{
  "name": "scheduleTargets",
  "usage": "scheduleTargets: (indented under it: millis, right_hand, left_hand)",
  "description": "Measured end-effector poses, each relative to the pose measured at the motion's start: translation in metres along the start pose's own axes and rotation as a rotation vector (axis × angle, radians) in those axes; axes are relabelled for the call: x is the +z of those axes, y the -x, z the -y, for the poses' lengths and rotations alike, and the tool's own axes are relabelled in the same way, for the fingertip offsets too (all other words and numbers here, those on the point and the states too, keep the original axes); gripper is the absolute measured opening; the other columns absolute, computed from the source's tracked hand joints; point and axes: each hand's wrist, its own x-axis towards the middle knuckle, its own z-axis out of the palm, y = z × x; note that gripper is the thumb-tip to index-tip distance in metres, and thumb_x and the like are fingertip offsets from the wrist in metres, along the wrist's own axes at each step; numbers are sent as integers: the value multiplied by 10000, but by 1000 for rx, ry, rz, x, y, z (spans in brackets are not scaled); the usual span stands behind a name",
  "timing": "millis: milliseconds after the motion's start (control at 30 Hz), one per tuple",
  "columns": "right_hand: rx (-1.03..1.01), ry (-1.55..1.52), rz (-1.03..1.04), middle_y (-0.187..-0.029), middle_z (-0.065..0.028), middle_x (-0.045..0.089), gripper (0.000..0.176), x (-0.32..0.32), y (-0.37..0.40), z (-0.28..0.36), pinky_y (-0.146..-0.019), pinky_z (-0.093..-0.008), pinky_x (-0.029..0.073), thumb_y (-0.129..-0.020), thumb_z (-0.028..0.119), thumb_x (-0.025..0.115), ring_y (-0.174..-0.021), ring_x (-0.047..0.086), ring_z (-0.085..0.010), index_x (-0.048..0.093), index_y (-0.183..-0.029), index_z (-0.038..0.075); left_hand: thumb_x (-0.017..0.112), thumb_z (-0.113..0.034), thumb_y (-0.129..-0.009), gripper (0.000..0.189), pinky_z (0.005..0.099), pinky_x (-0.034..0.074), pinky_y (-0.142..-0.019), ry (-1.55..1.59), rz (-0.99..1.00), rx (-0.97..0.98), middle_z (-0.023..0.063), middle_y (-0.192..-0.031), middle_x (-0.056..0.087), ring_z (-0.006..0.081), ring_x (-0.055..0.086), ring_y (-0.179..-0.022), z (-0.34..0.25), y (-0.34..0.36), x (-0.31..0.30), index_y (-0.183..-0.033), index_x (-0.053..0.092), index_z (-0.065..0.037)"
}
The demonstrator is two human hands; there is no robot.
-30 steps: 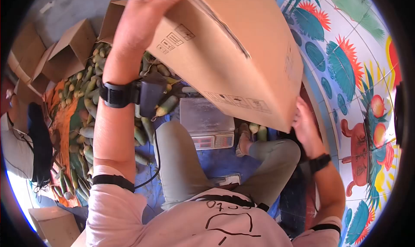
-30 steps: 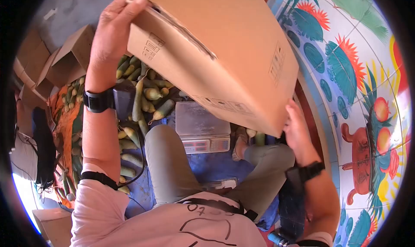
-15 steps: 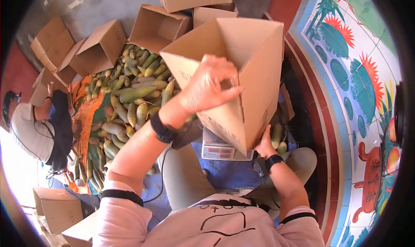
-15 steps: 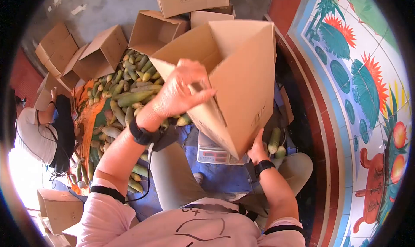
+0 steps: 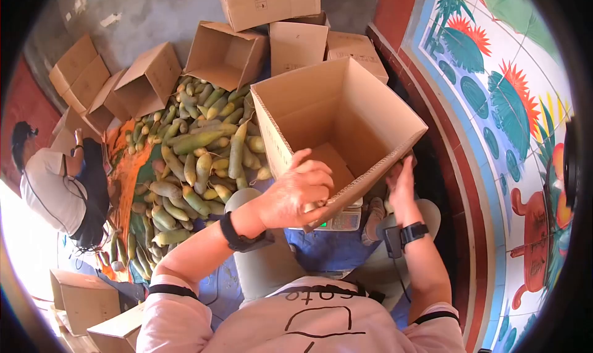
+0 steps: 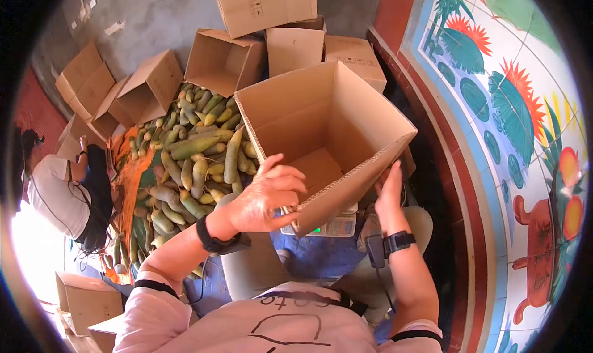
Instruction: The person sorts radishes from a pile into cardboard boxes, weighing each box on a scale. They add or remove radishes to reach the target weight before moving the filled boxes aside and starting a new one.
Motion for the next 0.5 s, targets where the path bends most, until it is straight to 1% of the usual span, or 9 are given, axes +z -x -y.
scheduleTargets:
  millis: [33, 67, 100, 167, 233, 333, 367, 467, 500]
  right_hand:
    - [-120, 71, -43, -1444, -70, 310, 668, -3, -2, 15, -1044, -436, 230, -907, 576, 383, -1324, 278, -213, 301, -1400, 133]
    - [-215, 109, -26, -1453, -74, 292, 687, -5, -2, 28, -1054, -432, 219, -908, 570, 390, -1332, 264, -217, 276, -1412, 118]
    - [-311, 147, -9, -1462, -77, 273, 707, -5, 0, 41, -1065, -428, 209, -908, 563, 398, -1340, 249, -221, 252, -1425, 103]
    - [-392, 240, -11, -1470, -84, 257, 741, 1, 6, 63, -1083, -413, 184, -902, 563, 416, -1359, 213, -227, 221, -1434, 86]
    - [-412, 229, 19, -1478, -113, 234, 734, 4, 6, 72, -1099, -383, 162, -910, 526, 440, -1368, 198, -227, 214, -1432, 64]
    - [-473, 238, 101, -1427, -158, 312, 662, 6, -3, 72, -1087, -313, 198, -926, 379, 509, -1328, 287, -215, 244, -1403, 4]
    - [-474, 230, 105, -1427, -158, 312, 662, 5, -8, 71, -1087, -313, 198, -926, 379, 509, -1328, 287, -215, 244, -1403, 4]
    - [-494, 170, 156, -1365, -130, 402, 597, 0, -17, 68, -1061, -314, 248, -922, 327, 532, -1269, 362, -191, 306, -1368, 1]
    - [-498, 141, 155, -1340, -118, 426, 568, 1, -18, 66, -1048, -311, 266, -923, 313, 534, -1240, 384, -178, 328, -1351, 3]
  left_hand:
    - [714, -114, -645, 179, 492, 241, -1036, -40, -53, -49, 68, -1033, 584, 261, 498, -1103, -3, 5, -1, -745, 567, -86]
    - [742, -260, -669, 353, 517, 184, -1067, -126, 74, -118, 117, -1303, 453, 323, 342, -1278, -1, 13, -5, -936, 592, -85]
    - [742, -260, -669, 353, 517, 184, -1067, -129, 75, -115, 117, -1303, 453, 323, 342, -1278, -2, 19, -5, -936, 592, -85]
    - [736, -391, -666, 597, 521, 196, -1066, -115, -240, -260, 185, -1391, 327, 387, 260, -1312, -5, 29, -2, -1146, 534, -98]
    - [697, -510, -710, 816, 511, 165, -1089, -100, -316, -369, 228, -1460, 134, 399, 138, -1353, 3, 42, 3, -1331, 376, -89]
    - [638, -472, -795, 885, 470, 145, -1103, 124, -453, -607, 220, -1471, 88, 363, 78, -1374, 3, 48, 4, -1436, 163, -90]
    - [638, -472, -795, 885, 470, 145, -1103, 115, -452, -606, 220, -1471, 88, 363, 78, -1374, 6, 49, 9, -1436, 163, -90]
    - [571, -410, -877, 858, 417, 176, -1097, 625, -489, -807, 180, -1491, 72, 300, 120, -1377, -2, 45, 16, -1453, 27, -82]
    - [571, -410, -877, 858, 417, 176, -1097, 613, -483, -806, 180, -1491, 72, 300, 120, -1377, -8, 39, 16, -1453, 27, -82]
